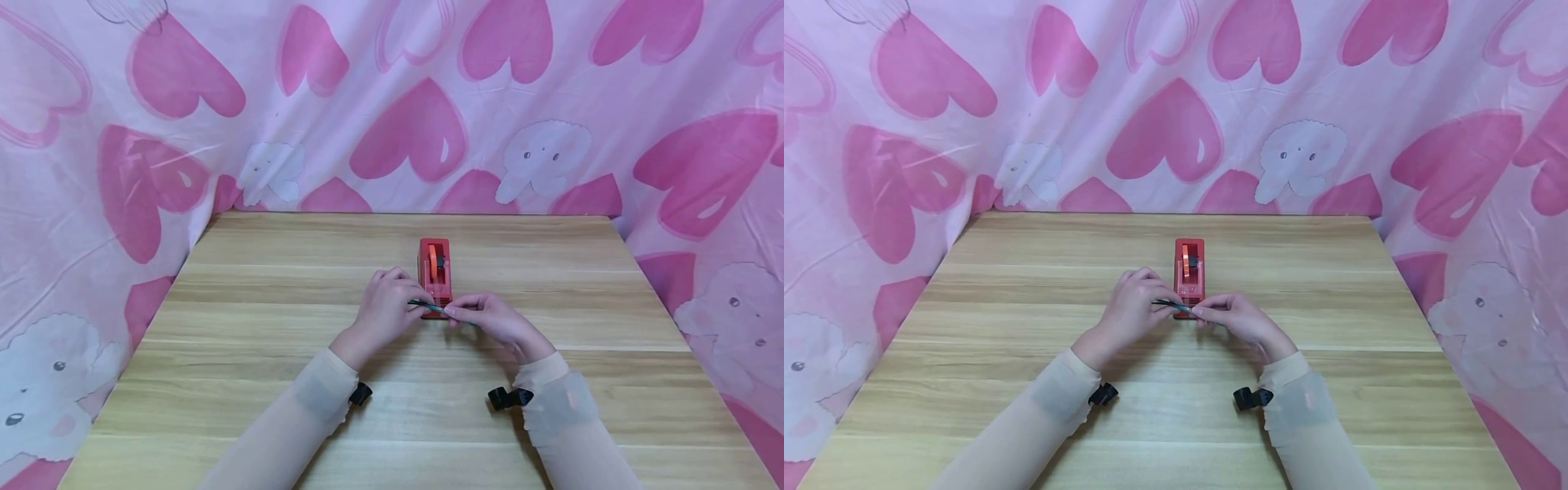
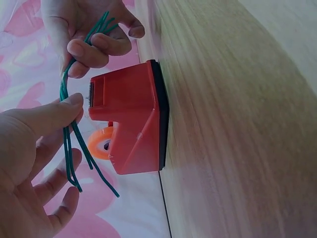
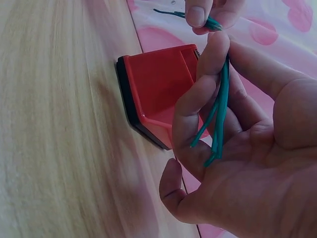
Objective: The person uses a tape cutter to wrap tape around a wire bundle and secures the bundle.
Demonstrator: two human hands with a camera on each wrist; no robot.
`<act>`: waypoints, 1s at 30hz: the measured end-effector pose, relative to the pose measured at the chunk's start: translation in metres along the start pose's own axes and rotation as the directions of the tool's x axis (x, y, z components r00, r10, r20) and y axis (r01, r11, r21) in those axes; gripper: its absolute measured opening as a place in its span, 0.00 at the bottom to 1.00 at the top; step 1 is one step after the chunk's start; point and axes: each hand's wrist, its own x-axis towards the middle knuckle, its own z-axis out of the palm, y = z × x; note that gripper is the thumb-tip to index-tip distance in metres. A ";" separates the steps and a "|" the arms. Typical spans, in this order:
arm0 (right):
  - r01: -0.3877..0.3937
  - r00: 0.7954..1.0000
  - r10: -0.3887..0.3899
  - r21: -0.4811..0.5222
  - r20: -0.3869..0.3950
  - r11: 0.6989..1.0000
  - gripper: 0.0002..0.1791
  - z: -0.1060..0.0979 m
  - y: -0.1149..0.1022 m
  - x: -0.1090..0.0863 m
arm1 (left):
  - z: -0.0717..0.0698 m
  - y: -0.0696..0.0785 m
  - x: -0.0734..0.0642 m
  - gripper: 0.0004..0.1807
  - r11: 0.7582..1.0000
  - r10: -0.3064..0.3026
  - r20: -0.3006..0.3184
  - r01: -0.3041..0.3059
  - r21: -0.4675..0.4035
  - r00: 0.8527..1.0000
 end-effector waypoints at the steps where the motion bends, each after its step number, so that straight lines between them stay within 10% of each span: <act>1: -0.003 1.000 0.003 -0.005 -0.006 1.000 0.22 0.000 0.000 0.000 | 0.000 0.000 0.000 0.08 1.000 -0.001 0.000 0.001 -0.002 1.000; 15: 0.025 0.997 -0.035 -0.124 -0.076 0.992 0.18 0.004 -0.003 -0.002 | 0.001 0.000 -0.001 0.07 1.000 -0.001 -0.009 0.001 0.003 1.000; 30: 0.165 0.961 -0.232 -0.360 -0.150 0.918 0.05 0.011 -0.006 -0.007 | 0.000 0.001 -0.002 0.06 1.000 -0.016 0.011 0.016 0.024 1.000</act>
